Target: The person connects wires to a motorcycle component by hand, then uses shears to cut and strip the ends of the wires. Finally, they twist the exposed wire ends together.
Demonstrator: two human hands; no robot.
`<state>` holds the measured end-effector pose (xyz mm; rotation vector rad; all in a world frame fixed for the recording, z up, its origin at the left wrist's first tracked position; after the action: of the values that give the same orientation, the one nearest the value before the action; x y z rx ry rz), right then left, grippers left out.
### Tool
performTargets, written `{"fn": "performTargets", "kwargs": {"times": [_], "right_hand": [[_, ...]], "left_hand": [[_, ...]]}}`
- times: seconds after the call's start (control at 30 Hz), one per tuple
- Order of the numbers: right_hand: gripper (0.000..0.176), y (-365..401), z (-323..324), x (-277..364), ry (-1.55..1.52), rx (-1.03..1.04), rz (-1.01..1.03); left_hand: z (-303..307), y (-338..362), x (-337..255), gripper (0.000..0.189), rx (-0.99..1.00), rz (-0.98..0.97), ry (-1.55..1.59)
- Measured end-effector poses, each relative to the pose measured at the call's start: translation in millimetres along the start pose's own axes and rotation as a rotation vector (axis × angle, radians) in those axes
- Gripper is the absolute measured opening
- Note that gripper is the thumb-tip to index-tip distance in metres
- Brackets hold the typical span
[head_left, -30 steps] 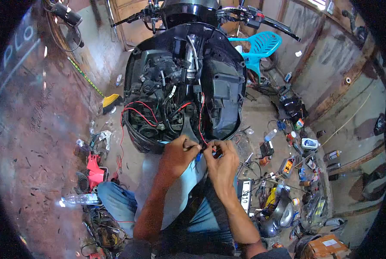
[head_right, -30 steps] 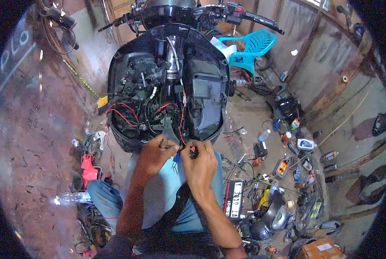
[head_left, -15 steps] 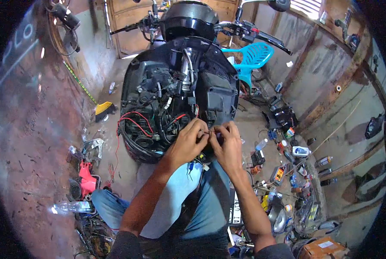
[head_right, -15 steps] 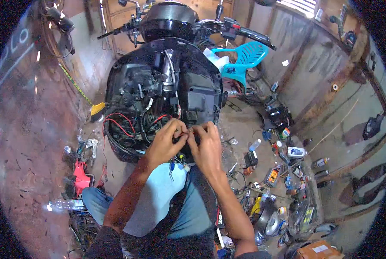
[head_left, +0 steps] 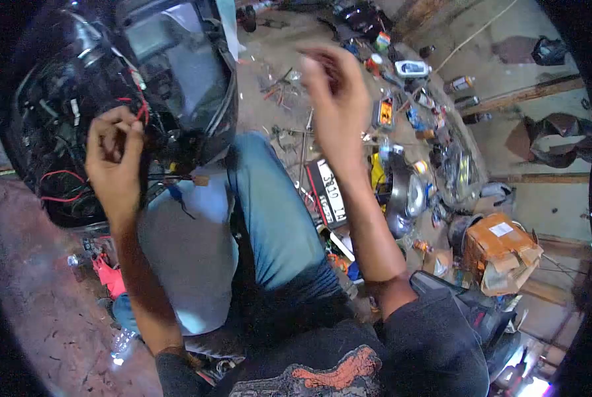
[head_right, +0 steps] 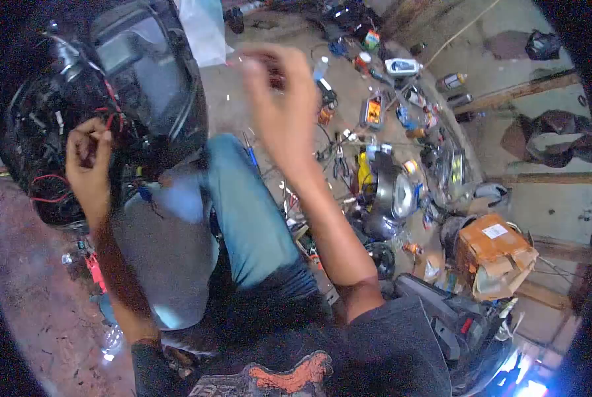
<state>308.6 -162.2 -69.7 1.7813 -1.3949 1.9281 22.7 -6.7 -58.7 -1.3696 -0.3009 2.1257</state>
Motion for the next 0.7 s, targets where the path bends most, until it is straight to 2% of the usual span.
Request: {"fn": "performTargets", "kwargs": {"times": [0.07,0.13,0.17,0.2,0.23,0.3,0.33,0.37,0.43,0.5,0.57,0.63,0.67,0.7], "right_hand": [[0.022,43,76,-66,0.127,-0.208,-0.254],[0.026,120,155,-149,0.334,-0.23,-0.517],[0.026,165,184,-181,0.293,-0.21,-0.703],[0.027,211,214,-199,0.387,-0.211,-0.811],[0.029,256,238,-208,0.484,-0.209,-0.929],[0.032,322,264,-191,0.508,-0.24,-0.997],[0.036,357,278,-186,0.556,-0.186,-1.042],[0.039,383,286,-180,0.6,-0.129,-1.083],[0.054,398,274,-143,0.829,0.224,-1.434],[0.063,459,299,-151,0.946,0.397,-1.548],[0.072,531,337,-169,1.038,0.399,-1.602],[0.08,538,344,-178,1.04,0.379,-1.606],[0.083,532,345,-180,1.093,0.386,-1.596],[0.087,532,343,-183,1.138,0.407,-1.573]], "left_hand": [[1,-2,10,0.022,-0.017,0.007,0.089],[7,-2,9,0.017,-0.043,0.055,-0.006],[10,-1,13,0.014,-0.086,0.069,-0.03],[15,-1,18,0.013,-0.09,0.078,-0.032],[19,0,23,0.012,-0.089,0.095,-0.037],[19,4,24,0.011,-0.113,0.132,-0.042],[23,4,28,0.009,-0.106,0.081,-0.039],[21,4,26,0.007,-0.135,0.117,-0.054],[24,5,27,0.006,-0.158,0.174,-0.069],[23,4,29,0.008,-0.141,0.132,-0.037],[22,4,28,0.012,-0.15,0.126,-0.075],[19,5,17,0.016,-0.206,0.158,-0.21],[16,1,10,0.019,-0.112,0.088,-0.321],[10,2,3,0.02,-0.143,0.148,-0.275]]}}
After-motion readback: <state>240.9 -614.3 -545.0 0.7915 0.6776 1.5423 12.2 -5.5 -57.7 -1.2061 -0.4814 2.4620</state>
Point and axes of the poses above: each hand's wrist, its own y-axis away from the middle knuckle, its own z-axis out of the back of the hand, x = y × z, the point moved 7 cm from there along -y, towards the middle knuckle, and after that the axes turned 14 degrees about -y, right-handed, at the moved point
